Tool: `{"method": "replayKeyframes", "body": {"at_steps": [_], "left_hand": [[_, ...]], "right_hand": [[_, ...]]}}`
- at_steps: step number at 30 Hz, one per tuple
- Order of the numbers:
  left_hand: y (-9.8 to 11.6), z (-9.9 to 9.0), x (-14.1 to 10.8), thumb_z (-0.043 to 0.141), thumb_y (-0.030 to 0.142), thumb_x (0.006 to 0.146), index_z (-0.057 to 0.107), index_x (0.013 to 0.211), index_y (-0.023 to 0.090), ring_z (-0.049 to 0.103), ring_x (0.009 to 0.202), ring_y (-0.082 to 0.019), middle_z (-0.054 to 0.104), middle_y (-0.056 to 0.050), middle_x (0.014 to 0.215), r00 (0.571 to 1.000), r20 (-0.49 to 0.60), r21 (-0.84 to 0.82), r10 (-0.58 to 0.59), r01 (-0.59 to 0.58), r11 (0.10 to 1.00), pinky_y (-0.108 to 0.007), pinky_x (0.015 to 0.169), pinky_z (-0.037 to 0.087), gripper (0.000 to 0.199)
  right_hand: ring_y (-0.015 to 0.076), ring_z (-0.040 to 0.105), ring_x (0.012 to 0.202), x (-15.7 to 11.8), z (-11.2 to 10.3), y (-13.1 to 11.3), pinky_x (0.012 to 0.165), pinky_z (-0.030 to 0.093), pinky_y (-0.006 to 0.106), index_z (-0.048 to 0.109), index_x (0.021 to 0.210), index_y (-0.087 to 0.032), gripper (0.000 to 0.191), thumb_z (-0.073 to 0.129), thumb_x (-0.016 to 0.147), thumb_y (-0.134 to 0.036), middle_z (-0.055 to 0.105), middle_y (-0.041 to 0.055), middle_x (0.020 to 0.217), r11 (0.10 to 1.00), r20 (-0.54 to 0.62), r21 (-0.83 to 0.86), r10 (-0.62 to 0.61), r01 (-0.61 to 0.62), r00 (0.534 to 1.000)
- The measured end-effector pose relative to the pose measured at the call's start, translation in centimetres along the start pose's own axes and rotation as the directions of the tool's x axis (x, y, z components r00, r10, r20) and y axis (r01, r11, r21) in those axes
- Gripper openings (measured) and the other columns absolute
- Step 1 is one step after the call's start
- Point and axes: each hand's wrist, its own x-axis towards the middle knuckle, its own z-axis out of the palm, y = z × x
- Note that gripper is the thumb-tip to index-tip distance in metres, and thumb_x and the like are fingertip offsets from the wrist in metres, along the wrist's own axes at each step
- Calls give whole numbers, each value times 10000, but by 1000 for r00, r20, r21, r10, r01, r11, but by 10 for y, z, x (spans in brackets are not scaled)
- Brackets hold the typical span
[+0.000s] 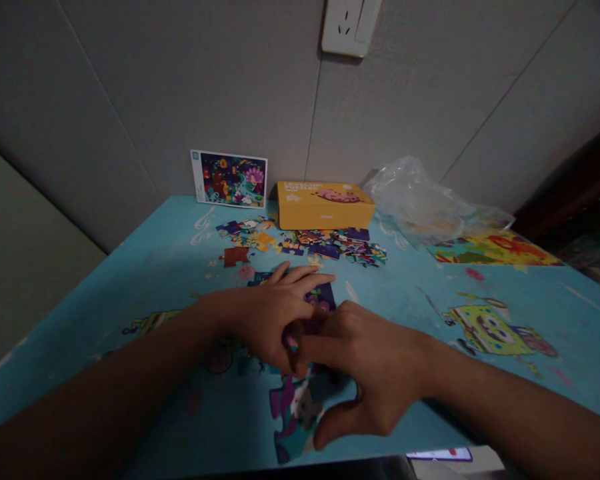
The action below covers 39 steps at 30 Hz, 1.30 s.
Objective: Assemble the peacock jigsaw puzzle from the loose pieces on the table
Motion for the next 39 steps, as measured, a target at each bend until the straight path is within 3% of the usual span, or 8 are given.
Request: {"method": "replayKeyframes", "body": {"at_steps": [4, 10, 16, 30, 35, 39], "left_hand": [[-1, -6, -1, 771, 436, 642, 579, 1307, 249, 125, 1454, -464, 205, -152, 1603, 997, 79, -14, -14, 15, 1000, -715, 1109, 64, 717], [-7, -6, -2, 651, 237, 733, 585, 1305, 229, 252, 1434, -392, 289, -130, 1579, 1000, 0, -4, -3, 3, 1000, -620, 1152, 144, 576], [-16, -2, -3, 640, 238, 723, 600, 1293, 298, 339, 1381, -364, 392, -78, 1528, 995, -104, 10, 9, -8, 1000, -590, 1130, 214, 574], [-17, 0, -2, 623, 267, 746, 591, 1309, 286, 351, 1370, -351, 404, -90, 1515, 993, -119, 28, 17, -13, 1000, -577, 1123, 227, 565], [-16, 0, -1, 629, 240, 722, 578, 1316, 278, 353, 1369, -351, 409, -92, 1515, 994, -109, 41, 10, -5, 999, -568, 1123, 234, 597], [-15, -2, 0, 630, 263, 734, 584, 1313, 270, 353, 1366, -359, 411, -102, 1510, 994, -111, 25, 12, -9, 1000, -575, 1119, 236, 581]], "right_hand": [[153, 582, 673, 2, 1, -3, 546, 313, 266, 630, 1047, -165, 489, 718, 735, -530, 687, 49, 871, 999, 89, -42, 20, -17, 996], [191, 619, 741, 3, -3, -6, 577, 346, 286, 643, 1058, -175, 481, 702, 742, -534, 697, 58, 882, 998, 177, -47, 60, -53, 982], [207, 617, 776, 3, -2, -6, 618, 369, 301, 651, 1052, -159, 558, 738, 685, -570, 694, 75, 885, 997, 190, -13, 76, -74, 979], [180, 581, 701, 2, -5, -11, 612, 362, 286, 675, 990, -148, 517, 781, 626, -500, 683, 78, 868, 983, 198, -44, 183, -178, 963], [160, 548, 611, 3, -11, -14, 559, 328, 283, 682, 947, -150, 492, 749, 672, -553, 669, 44, 753, 974, 209, -111, 219, -200, 953], [157, 535, 580, 3, -8, -11, 524, 298, 282, 676, 858, -142, 499, 709, 705, -616, 661, 48, 709, 982, 203, -121, 170, -148, 964]]}}
